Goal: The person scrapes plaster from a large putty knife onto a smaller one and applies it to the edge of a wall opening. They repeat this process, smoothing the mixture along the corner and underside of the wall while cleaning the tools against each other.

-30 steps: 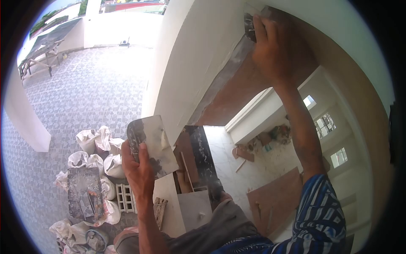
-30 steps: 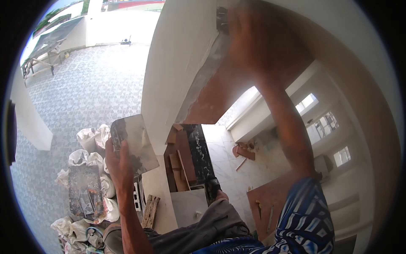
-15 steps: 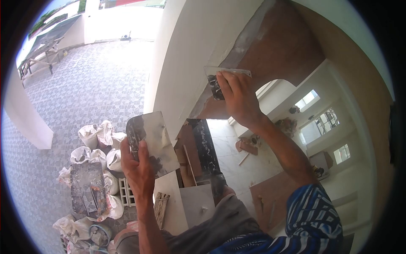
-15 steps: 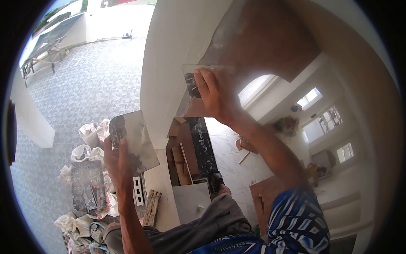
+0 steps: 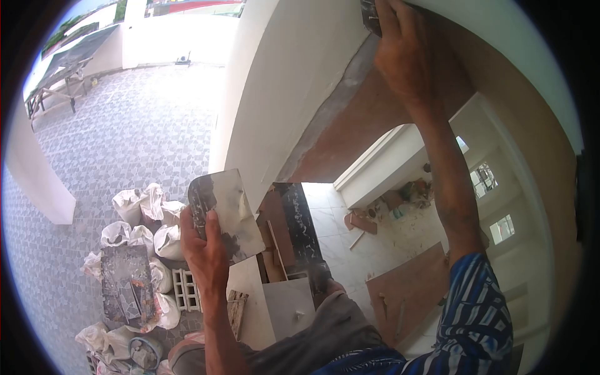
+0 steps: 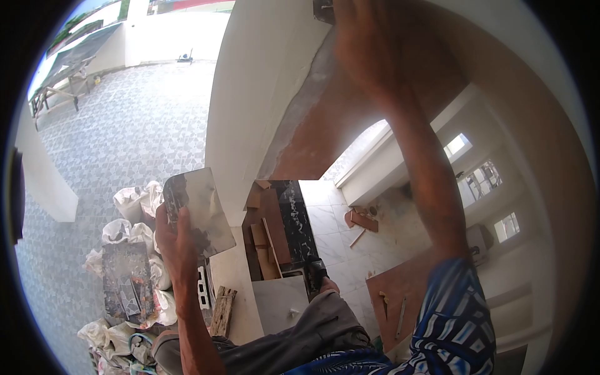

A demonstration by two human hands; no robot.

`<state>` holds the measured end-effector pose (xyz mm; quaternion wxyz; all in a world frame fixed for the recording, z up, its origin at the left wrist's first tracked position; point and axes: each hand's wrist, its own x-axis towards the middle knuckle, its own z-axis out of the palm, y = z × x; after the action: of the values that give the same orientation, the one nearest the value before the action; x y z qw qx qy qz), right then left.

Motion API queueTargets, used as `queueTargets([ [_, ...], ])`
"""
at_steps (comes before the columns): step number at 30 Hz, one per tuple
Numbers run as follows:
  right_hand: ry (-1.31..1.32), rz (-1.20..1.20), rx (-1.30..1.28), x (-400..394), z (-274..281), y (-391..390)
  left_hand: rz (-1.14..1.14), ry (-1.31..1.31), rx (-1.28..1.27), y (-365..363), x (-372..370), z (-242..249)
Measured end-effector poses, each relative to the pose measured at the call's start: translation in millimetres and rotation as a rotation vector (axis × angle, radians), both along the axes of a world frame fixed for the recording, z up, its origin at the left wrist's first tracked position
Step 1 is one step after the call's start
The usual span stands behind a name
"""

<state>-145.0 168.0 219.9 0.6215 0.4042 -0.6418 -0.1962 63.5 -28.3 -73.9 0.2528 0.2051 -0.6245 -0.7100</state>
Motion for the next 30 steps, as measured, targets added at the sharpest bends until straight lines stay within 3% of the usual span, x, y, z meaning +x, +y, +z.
queueTargets([
  [3,-0.071,-0.028,-0.02,7,-18,-2,0.01,0.002,-0.026,-4,-3,-9],
  [9,-0.168,0.121,-0.139,-16,-116,6,-0.005,0.011,0.079,-7,-2,-5],
  [16,-0.296,-0.016,-0.002,5,-199,14,0.012,0.004,0.049,-7,-2,-5],
  [19,-0.35,-0.022,0.065,18,-205,17,-0.013,-0.011,0.05,-6,-1,-1],
  [20,-0.49,0.043,0.068,25,-205,20,-0.028,-0.024,0.067,-6,0,1],
  [23,-0.471,0.129,0.076,39,-168,25,0.018,0.052,-0.004,-5,-2,-9],
  [27,-0.231,0.087,-0.046,17,-104,31,-0.012,-0.006,0.026,-4,0,-2],
  [30,-0.138,0.067,-0.044,3,-91,27,0.033,-0.023,-0.018,-3,-2,-10],
])
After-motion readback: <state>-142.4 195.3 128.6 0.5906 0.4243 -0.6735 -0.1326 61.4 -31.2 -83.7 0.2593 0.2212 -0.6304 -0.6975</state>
